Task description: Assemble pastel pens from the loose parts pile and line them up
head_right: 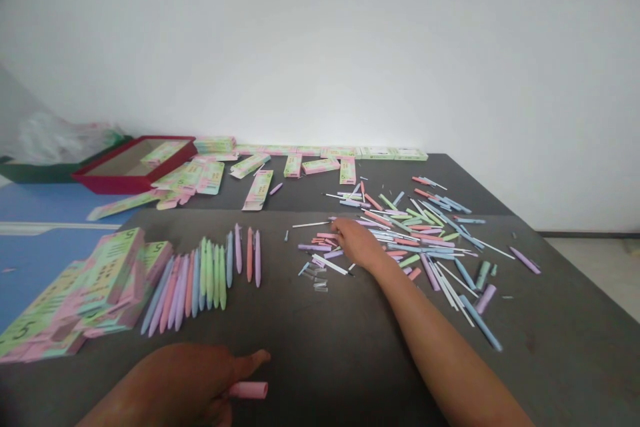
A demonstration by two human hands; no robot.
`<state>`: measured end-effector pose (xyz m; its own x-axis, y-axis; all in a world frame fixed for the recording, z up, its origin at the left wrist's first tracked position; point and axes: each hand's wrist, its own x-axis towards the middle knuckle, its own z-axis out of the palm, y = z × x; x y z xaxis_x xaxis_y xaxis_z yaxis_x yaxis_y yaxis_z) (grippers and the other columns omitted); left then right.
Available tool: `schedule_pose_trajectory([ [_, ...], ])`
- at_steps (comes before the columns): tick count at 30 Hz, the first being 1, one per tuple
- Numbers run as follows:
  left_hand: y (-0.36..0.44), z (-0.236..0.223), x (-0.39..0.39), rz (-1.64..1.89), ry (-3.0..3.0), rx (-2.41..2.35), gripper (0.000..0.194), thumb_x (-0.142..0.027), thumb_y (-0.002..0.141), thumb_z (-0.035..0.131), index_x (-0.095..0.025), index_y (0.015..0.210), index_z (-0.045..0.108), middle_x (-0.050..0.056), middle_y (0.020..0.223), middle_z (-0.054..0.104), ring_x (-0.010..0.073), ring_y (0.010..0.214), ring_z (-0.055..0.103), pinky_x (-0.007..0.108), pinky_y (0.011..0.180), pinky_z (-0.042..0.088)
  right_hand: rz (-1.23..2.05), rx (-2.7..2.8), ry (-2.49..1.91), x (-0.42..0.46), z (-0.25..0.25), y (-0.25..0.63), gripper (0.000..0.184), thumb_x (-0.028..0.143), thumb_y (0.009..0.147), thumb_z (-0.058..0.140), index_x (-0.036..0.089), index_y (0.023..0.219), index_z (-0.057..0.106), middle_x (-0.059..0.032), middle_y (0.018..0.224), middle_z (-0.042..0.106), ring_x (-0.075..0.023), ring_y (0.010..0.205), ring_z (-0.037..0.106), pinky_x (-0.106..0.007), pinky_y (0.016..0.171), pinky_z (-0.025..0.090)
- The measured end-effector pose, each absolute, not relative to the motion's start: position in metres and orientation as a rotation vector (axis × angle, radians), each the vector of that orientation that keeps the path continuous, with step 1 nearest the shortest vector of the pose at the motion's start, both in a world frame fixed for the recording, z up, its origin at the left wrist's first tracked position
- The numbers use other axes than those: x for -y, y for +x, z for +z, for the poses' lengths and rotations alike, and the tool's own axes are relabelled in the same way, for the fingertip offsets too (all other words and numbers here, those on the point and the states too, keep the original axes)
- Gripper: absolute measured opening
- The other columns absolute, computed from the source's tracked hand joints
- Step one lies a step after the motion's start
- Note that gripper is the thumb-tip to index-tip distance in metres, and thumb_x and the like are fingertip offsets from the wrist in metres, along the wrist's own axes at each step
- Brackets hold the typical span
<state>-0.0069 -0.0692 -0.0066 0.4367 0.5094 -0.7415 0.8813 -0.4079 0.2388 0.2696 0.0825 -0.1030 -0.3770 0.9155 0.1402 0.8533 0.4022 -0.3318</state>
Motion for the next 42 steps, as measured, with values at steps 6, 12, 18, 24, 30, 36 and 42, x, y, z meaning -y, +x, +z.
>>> schedule_pose_trajectory([
  [6,-0.006,-0.010,0.069,-0.737,2.074,-1.179,0.066,-0.031,0.076,0.063,-0.033,0.139,0.045,0.014,0.100,0.073,0.0419,0.090,0.067,0.051,0.067,0.051,0.091,2.045,-1.677,-0.073,-0.101,0.311,0.014,0.021,0.087,0.045,0.020,0.093,0.058,-0.0048,0.081,0.064,-0.0193,0.072,0.056,-0.027,0.065,0.036],
  [12,-0.002,-0.009,0.071,-0.743,2.065,-1.182,0.067,-0.030,0.074,0.063,-0.032,0.139,0.046,0.013,0.098,0.074,0.0392,0.089,0.067,0.048,0.069,0.052,0.021,1.858,-1.652,-0.066,-0.120,0.335,0.015,0.020,0.084,0.044,0.019,0.092,0.057,-0.0082,0.092,0.062,-0.0211,0.080,0.057,-0.030,0.071,0.040],
  [18,0.002,-0.008,0.073,-0.758,2.086,-1.185,0.069,-0.030,0.072,0.061,-0.033,0.139,0.045,0.014,0.099,0.073,0.0384,0.088,0.067,0.046,0.067,0.052,0.037,1.870,-1.681,-0.070,-0.125,0.338,0.012,0.020,0.084,0.044,0.020,0.087,0.055,-0.0067,0.085,0.060,-0.0214,0.078,0.055,-0.030,0.069,0.040],
  [24,0.002,-0.003,0.073,-0.715,2.071,-1.214,0.069,-0.026,0.072,0.060,-0.032,0.139,0.046,0.012,0.094,0.074,0.0362,0.087,0.068,0.045,0.069,0.051,0.036,1.875,-1.640,-0.072,-0.129,0.340,0.014,0.019,0.083,0.043,0.019,0.088,0.056,-0.0087,0.088,0.061,-0.0219,0.079,0.055,-0.031,0.071,0.041],
  [30,-0.004,-0.003,0.065,-0.680,2.061,-1.272,0.071,-0.025,0.074,0.053,-0.031,0.143,0.040,0.009,0.098,0.073,0.0314,0.087,0.068,0.040,0.071,0.050,0.125,1.998,-1.587,-0.069,-0.125,0.323,0.015,0.017,0.086,0.042,0.019,0.091,0.056,-0.0078,0.092,0.062,-0.0211,0.085,0.056,-0.030,0.075,0.040],
  [36,-0.004,-0.002,0.062,-0.678,2.083,-1.273,0.073,-0.027,0.073,0.052,-0.031,0.145,0.035,0.007,0.098,0.073,0.0286,0.085,0.068,0.035,0.068,0.050,0.232,2.318,-1.608,-0.071,-0.116,0.290,0.015,0.021,0.090,0.045,0.020,0.094,0.060,-0.0067,0.096,0.062,-0.0181,0.085,0.057,-0.027,0.074,0.038],
  [42,-0.005,-0.004,0.063,-0.701,2.070,-1.252,0.074,-0.030,0.071,0.056,-0.033,0.143,0.038,0.007,0.099,0.073,0.0305,0.086,0.068,0.036,0.066,0.049,0.166,2.416,-1.715,-0.077,-0.112,0.281,0.017,0.022,0.091,0.047,0.021,0.098,0.062,-0.0068,0.098,0.062,-0.0185,0.084,0.058,-0.026,0.070,0.036],
])
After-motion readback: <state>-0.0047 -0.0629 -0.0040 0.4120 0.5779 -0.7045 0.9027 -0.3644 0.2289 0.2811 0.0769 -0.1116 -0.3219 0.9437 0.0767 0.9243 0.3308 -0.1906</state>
